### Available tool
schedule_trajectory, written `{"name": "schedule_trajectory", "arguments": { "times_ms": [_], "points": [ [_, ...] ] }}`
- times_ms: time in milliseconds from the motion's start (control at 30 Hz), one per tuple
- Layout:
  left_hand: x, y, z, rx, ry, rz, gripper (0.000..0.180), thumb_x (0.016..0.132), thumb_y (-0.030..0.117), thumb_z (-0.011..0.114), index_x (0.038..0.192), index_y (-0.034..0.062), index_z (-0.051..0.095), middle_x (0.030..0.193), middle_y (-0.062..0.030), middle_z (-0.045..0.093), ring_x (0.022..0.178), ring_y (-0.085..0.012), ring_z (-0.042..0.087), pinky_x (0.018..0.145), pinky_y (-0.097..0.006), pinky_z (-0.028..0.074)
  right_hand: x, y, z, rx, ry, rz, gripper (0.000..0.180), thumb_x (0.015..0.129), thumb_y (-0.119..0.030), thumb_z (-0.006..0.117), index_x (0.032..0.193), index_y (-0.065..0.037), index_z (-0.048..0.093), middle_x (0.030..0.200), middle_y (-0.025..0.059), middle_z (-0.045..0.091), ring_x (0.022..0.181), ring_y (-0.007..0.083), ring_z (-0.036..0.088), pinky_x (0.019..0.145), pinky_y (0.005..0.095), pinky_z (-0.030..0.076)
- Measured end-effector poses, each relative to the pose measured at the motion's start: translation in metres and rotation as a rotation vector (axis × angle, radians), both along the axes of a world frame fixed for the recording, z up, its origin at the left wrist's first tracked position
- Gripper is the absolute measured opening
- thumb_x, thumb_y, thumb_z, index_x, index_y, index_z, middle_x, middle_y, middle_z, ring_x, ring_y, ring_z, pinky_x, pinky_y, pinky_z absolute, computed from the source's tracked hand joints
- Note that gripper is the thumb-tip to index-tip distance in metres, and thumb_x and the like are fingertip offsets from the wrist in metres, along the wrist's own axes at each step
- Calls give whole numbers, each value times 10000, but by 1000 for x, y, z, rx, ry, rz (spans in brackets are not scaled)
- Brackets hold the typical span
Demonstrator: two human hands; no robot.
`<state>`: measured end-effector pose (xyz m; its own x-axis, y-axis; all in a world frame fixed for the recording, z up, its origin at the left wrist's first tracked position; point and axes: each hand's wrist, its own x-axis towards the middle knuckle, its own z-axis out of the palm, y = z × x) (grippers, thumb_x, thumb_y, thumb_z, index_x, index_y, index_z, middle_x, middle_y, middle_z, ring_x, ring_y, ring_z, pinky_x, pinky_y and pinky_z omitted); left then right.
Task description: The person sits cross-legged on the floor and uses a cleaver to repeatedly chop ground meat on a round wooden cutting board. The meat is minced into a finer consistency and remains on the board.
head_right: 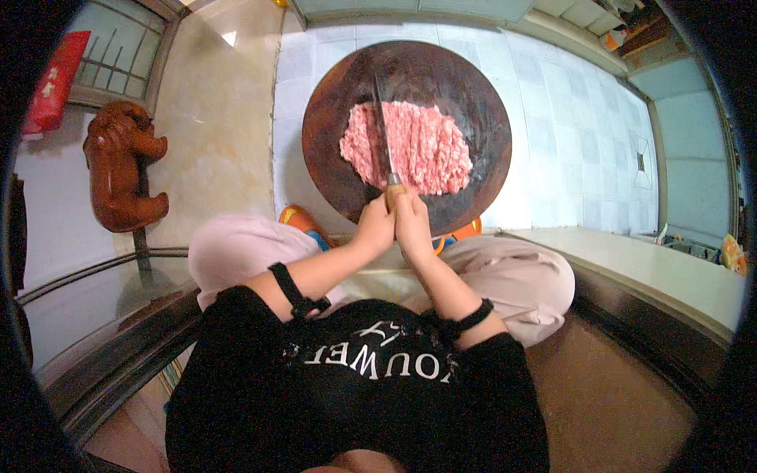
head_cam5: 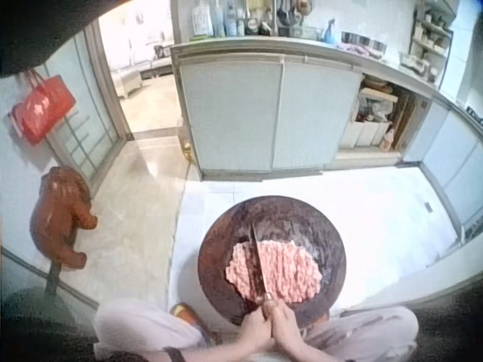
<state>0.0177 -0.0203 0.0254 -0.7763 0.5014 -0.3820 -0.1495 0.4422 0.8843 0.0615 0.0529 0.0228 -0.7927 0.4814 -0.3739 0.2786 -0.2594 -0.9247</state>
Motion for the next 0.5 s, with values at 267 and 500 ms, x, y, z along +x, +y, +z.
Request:
{"name": "schedule_trajectory", "arguments": {
  "times_ms": [267,500],
  "points": [
    [-1,4,-2,1,41,-6,351,850,304,487,916,-38,531,768,-270,584,768,-428,566,649,-458,443,-1,1,9,1,-2,-51,280,869,-183,395,996,34,518,784,13,483,726,93,420,659,238,372],
    [0,1,-4,24,26,-35,380,851,318,485,952,-46,527,804,-274,587,806,-430,563,675,-461,444,0,2,1,-17,43,36,240,877,-166,382,962,8,522,842,17,502,771,95,454,715,229,373]
  ]
}}
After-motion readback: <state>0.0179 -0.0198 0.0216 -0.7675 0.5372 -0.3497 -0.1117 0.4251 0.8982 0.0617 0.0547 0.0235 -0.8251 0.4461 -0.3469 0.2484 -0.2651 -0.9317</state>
